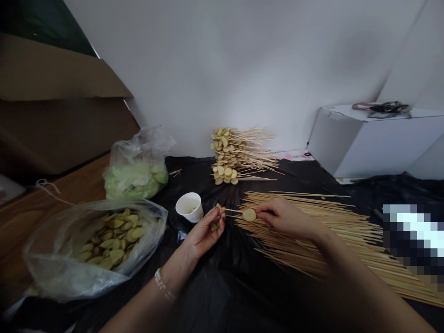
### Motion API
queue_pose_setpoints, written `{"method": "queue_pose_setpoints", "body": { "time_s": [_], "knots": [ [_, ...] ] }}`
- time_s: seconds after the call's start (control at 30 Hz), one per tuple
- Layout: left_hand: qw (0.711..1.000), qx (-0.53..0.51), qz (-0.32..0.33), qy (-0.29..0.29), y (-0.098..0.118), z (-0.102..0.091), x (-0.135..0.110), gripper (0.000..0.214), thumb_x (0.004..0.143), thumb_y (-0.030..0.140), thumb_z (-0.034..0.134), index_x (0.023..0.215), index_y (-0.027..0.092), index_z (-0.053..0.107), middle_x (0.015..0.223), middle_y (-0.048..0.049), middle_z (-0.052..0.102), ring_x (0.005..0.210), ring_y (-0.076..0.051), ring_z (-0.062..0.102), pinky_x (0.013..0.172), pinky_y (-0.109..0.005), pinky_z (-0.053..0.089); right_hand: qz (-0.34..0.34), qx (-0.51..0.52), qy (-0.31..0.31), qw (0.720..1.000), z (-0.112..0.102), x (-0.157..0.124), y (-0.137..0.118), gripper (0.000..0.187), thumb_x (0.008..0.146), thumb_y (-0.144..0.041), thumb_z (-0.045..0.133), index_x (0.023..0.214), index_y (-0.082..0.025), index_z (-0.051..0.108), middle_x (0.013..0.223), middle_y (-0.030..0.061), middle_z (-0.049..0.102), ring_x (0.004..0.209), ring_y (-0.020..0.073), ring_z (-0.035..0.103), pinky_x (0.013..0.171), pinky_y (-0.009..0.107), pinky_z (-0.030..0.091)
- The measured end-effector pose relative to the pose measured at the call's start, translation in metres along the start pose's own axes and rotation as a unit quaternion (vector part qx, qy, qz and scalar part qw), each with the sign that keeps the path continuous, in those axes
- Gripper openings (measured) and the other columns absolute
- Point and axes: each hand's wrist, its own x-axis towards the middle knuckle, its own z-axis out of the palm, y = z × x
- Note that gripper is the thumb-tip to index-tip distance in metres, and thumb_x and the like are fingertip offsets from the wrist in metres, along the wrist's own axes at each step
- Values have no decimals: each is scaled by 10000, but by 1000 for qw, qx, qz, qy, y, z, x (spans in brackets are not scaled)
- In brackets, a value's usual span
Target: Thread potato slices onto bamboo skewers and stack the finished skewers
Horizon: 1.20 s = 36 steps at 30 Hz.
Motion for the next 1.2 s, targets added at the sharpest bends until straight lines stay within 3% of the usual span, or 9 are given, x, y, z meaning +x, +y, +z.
{"method": "queue_pose_setpoints", "body": {
  "time_s": [0.37,0.6,0.93,1.2],
  "knots": [
    [999,-13,14,27,0,0,2,79,810,68,620,863,121,646,807,-53,681,672,-100,656,574,-160,533,3,-18,6,1000,0,0,-5,275,874,-296,423,725,-178,623,601,-17,530,567,118,432,539,238,300],
    [998,7,48,41,-5,2,2,104,807,28,602,833,97,674,774,-41,681,643,-80,650,558,-131,528,14,-59,21,998,0,-4,-12,278,875,-273,413,747,-177,640,656,8,611,600,137,485,572,257,312],
    [994,38,88,57,-7,7,-1,113,799,10,604,774,82,688,740,-42,681,625,-64,638,575,-117,524,19,-84,7,996,6,-3,-15,298,883,-276,404,620,-181,509,580,-17,552,546,113,438,534,246,267],
    [993,51,88,55,-7,8,-3,71,759,23,660,765,84,695,744,-49,688,614,-58,623,601,-123,520,-4,-135,50,990,8,-2,-11,295,883,-250,410,650,-189,579,609,15,606,552,132,473,542,263,276]
  ]
}}
